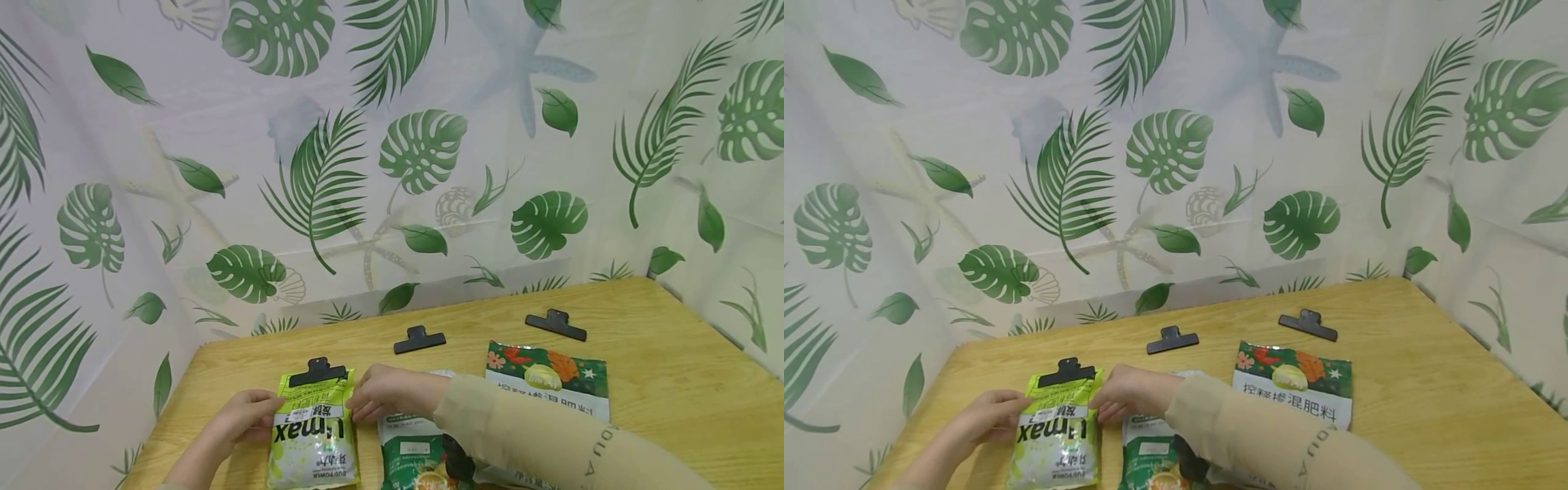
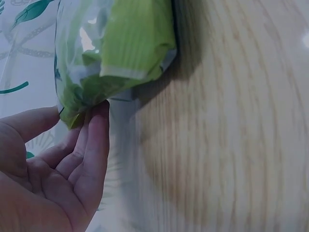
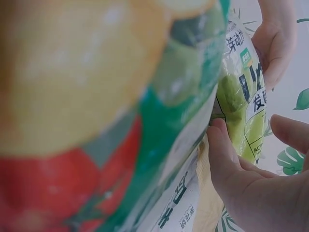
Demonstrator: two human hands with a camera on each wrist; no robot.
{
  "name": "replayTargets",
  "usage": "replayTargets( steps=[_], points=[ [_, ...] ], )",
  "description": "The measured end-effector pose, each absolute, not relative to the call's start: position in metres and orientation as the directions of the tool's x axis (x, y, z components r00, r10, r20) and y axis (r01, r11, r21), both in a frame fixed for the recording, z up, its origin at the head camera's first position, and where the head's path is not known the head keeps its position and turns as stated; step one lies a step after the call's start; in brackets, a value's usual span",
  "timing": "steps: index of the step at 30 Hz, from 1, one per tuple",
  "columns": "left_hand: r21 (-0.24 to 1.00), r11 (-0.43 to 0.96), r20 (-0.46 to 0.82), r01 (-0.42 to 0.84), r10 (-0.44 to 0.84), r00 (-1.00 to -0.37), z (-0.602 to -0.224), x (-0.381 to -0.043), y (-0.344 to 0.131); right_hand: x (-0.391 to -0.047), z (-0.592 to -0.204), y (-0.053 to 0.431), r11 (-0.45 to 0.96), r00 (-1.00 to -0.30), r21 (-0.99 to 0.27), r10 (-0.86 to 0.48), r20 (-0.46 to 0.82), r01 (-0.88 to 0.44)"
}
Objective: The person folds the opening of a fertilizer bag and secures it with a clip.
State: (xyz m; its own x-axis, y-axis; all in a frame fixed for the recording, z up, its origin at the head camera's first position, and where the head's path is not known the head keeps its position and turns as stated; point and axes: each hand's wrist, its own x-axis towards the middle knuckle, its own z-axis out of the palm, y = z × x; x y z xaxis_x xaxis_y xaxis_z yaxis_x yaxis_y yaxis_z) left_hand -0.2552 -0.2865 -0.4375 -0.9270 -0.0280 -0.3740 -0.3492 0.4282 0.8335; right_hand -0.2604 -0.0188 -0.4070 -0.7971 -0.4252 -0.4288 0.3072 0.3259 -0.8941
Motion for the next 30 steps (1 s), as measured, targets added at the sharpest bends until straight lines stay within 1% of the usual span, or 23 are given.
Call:
replayTargets(
  steps=[6, 12, 18, 25, 30],
  points=[
    [0.831, 0.435, -0.378, -0.347, -0.016, -0.926, -0.433, -0.251, -0.296, -0.259, -0.407, -0.017, 0.322, -0.788, -0.897, -0.445, -0.426, 0.303],
    [0.853, 0.411, -0.376, -0.322, 0.054, -0.925, -0.423, -0.249, -0.305, -0.26, -0.404, -0.012, 0.298, -0.793, -0.909, -0.456, -0.404, 0.292],
    [0.864, 0.426, -0.351, -0.269, 0.126, -0.928, -0.41, -0.245, -0.312, -0.262, -0.399, -0.004, 0.287, -0.782, -0.913, -0.478, -0.399, 0.29],
    [0.864, 0.452, -0.324, -0.222, 0.161, -0.932, -0.399, -0.248, -0.308, -0.263, -0.396, 0.002, 0.255, -0.784, -0.925, -0.494, -0.376, 0.283],
    [0.867, 0.455, -0.316, -0.202, 0.189, -0.93, -0.396, -0.252, -0.301, -0.262, -0.395, 0.005, 0.259, -0.804, -0.927, -0.467, -0.367, 0.273]
  ],
)
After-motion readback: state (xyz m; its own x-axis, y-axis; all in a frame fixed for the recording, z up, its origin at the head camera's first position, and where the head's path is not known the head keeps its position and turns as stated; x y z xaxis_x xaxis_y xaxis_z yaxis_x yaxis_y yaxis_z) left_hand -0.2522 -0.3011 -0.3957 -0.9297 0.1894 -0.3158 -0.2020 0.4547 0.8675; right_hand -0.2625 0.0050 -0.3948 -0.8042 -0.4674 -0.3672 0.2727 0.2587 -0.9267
